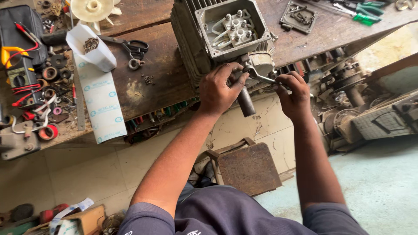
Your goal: The person arranges bolts on a wooden workbench, then inserts and tightens them into the mounting flange of an electric motor using a wrench. The person continues to tighten the bolts one by one.
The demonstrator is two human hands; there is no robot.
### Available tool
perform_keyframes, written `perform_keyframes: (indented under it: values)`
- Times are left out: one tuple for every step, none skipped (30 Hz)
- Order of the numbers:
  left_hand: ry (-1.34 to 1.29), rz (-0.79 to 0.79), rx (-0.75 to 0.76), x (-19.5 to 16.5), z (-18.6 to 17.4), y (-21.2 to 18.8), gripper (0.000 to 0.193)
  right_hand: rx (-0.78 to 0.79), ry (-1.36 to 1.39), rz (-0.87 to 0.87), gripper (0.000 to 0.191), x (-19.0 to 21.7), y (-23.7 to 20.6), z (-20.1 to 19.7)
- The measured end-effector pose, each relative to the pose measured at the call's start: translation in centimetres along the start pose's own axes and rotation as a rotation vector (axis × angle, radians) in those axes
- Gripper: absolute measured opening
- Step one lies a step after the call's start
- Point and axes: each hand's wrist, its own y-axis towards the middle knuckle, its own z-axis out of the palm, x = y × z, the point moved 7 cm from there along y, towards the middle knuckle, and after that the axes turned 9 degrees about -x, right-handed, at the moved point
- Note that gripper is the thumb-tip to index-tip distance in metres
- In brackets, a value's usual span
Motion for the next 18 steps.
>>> perform_keyframes:
  values:
    - [0.015,0.006,-0.005,-0.1,-0.1,0.1,0.026,0.034,0.062,0.053,0.017,-0.7,0.1,0.3]
    - [0.032,0.010,-0.011,-0.2,-0.2,0.2,0.026,0.071,0.125,0.108,0.017,-1.4,-0.1,1.0]
    - [0.033,0.017,-0.027,-0.4,-0.4,0.2,0.026,0.105,0.189,0.164,0.016,-2.0,-0.5,1.9]
    - [0.037,0.029,-0.044,-0.5,-0.5,0.2,0.026,0.129,0.247,0.166,0.016,-2.2,-0.9,3.0]
    - [0.043,0.037,-0.060,-0.6,-0.7,0.1,0.027,0.156,0.307,0.170,0.017,-2.2,-1.6,4.1]
    - [0.026,0.035,-0.044,-0.5,-0.7,0.0,0.026,0.181,0.366,0.176,0.017,-2.0,-2.3,5.2]
    - [0.007,0.036,-0.025,-0.4,-0.6,-0.1,0.025,0.170,0.376,0.231,0.017,-2.0,-3.1,5.8]
    - [-0.013,0.037,-0.004,-0.2,-0.5,-0.3,0.024,0.158,0.385,0.287,0.016,-1.9,-3.7,6.1]
    - [-0.023,0.068,-0.015,-0.2,-0.6,-0.5,0.025,0.144,0.393,0.345,0.016,-1.6,-4.0,6.0]
    - [-0.034,0.099,-0.026,-0.2,-0.6,-0.7,0.026,0.131,0.271,0.238,0.016,-0.3,-3.8,5.2]
    - [-0.043,0.131,-0.038,-0.1,-0.7,-0.8,0.027,0.119,0.149,0.131,0.017,1.2,-3.2,4.1]
    - [-0.073,0.119,-0.035,0.3,-0.6,-0.9,0.029,0.110,0.027,0.023,0.017,2.8,-2.3,2.8]
    - [-0.102,0.107,-0.032,0.7,-0.6,-0.9,0.031,0.159,-0.203,-0.036,0.017,4.1,-1.1,1.6]
    - [-0.134,0.093,-0.028,1.1,-0.6,-0.9,0.032,0.209,-0.435,-0.095,0.016,5.3,0.3,0.2]
    - [-0.110,0.087,0.000,1.4,-0.4,-1.0,0.034,0.246,-0.663,-0.238,0.026,7.2,1.8,-0.9]
    - [-0.087,0.079,0.028,1.7,-0.2,-1.1,0.036,0.285,-0.890,-0.382,0.036,9.0,3.3,-1.7]
    - [-0.064,0.071,0.053,1.9,0.0,-1.1,0.038,0.354,-1.019,-0.486,0.039,10.6,4.6,-2.4]
    - [-0.053,0.064,0.040,2.0,0.0,-1.0,0.038,0.419,-1.144,-0.597,0.043,12.3,5.8,-2.7]
